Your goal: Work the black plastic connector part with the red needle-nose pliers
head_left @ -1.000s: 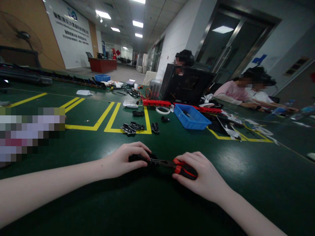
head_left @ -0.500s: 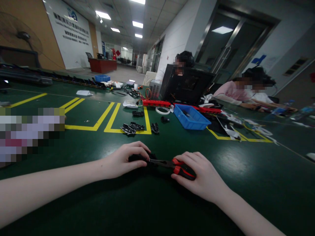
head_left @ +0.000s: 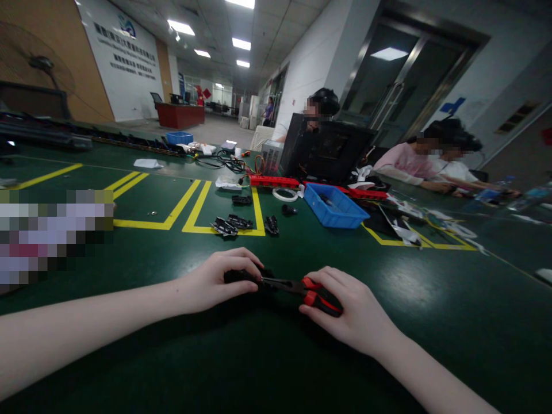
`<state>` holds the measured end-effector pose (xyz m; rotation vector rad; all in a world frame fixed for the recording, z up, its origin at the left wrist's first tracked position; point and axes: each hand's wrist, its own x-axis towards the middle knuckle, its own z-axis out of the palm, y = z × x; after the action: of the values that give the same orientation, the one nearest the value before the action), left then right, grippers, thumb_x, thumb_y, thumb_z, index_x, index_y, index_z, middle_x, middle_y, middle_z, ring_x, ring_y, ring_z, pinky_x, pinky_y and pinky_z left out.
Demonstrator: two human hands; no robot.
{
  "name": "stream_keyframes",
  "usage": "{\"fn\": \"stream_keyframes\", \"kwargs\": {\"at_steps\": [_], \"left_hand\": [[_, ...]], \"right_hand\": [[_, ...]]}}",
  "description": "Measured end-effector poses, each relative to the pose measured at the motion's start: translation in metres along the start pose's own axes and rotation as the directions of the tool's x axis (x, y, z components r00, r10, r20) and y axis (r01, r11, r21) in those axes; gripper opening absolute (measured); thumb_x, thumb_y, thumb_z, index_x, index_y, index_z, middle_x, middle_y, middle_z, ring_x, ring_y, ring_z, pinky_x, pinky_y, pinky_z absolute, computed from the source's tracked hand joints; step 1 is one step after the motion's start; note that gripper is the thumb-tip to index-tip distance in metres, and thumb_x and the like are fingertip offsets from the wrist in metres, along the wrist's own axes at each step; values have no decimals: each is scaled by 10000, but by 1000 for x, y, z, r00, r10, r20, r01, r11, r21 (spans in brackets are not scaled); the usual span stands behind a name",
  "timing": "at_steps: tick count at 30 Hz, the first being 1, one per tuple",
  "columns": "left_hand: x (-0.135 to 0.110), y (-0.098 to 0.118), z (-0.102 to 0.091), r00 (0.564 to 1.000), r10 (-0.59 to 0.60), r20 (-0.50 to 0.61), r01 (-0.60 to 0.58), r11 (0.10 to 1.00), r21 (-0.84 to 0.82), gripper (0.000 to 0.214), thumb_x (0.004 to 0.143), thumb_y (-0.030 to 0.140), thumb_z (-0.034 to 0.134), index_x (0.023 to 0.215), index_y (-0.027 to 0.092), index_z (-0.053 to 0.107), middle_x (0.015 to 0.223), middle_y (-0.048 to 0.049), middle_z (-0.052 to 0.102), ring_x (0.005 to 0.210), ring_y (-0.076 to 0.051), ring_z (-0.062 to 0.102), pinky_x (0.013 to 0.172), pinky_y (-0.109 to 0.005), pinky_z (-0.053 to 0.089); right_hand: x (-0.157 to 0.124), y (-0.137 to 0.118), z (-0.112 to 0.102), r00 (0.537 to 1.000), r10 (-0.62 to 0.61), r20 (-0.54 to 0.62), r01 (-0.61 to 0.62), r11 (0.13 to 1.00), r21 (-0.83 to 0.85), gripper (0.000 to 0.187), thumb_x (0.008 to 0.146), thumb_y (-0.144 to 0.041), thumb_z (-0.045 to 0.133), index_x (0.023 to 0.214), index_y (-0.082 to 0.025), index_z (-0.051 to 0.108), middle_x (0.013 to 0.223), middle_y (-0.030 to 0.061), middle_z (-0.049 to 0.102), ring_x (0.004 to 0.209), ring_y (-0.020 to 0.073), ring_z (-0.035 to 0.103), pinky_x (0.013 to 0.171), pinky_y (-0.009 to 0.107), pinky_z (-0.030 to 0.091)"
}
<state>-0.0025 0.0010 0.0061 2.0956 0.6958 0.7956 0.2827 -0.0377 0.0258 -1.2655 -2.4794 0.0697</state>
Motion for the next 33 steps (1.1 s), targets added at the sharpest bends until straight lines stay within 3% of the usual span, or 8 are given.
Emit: {"fn": "stream_keyframes", "kwargs": {"at_steps": [8,16,22,28,33], "left_hand": [[-1,5,0,1000,9,-13,-9,1000,17,121,913,167,594,993,189,682,1170,-70,592,1094,-210,579,983,-392,461],[-1,7,2,1000,-11,13,11,1000,26,94,882,172,633,958,181,687,1154,-69,583,1075,-210,581,967,-382,464],[1,5,4,998,-41,50,41,999,-5,80,831,168,686,908,170,666,1134,-63,593,1044,-208,589,945,-368,462],[3,6,4,991,-128,46,125,990,69,361,733,144,748,1064,186,613,1049,-34,620,918,-199,588,789,-329,482],[2,2,5,989,-118,91,107,987,117,461,746,179,737,1175,205,569,1127,-50,579,997,-211,574,857,-353,479]], "right_hand": [[0,1,-2,997,-66,-33,64,996,-65,302,840,-404,642,1051,-195,590,973,90,648,832,218,614,722,362,521],[-2,-4,-5,1000,2,26,-1,999,-33,263,802,-365,688,1001,-212,608,940,52,641,807,188,612,678,313,507],[-2,-5,-4,994,48,99,-47,999,-12,270,811,-381,671,1005,-206,605,955,53,633,827,197,594,699,338,488],[-1,-9,-2,990,65,126,-66,998,5,280,802,-374,679,1017,-211,606,970,51,629,841,204,586,716,350,482],[0,-12,-2,987,72,140,-75,997,15,276,789,-371,690,1000,-211,611,955,48,630,834,202,586,703,336,477]]}}
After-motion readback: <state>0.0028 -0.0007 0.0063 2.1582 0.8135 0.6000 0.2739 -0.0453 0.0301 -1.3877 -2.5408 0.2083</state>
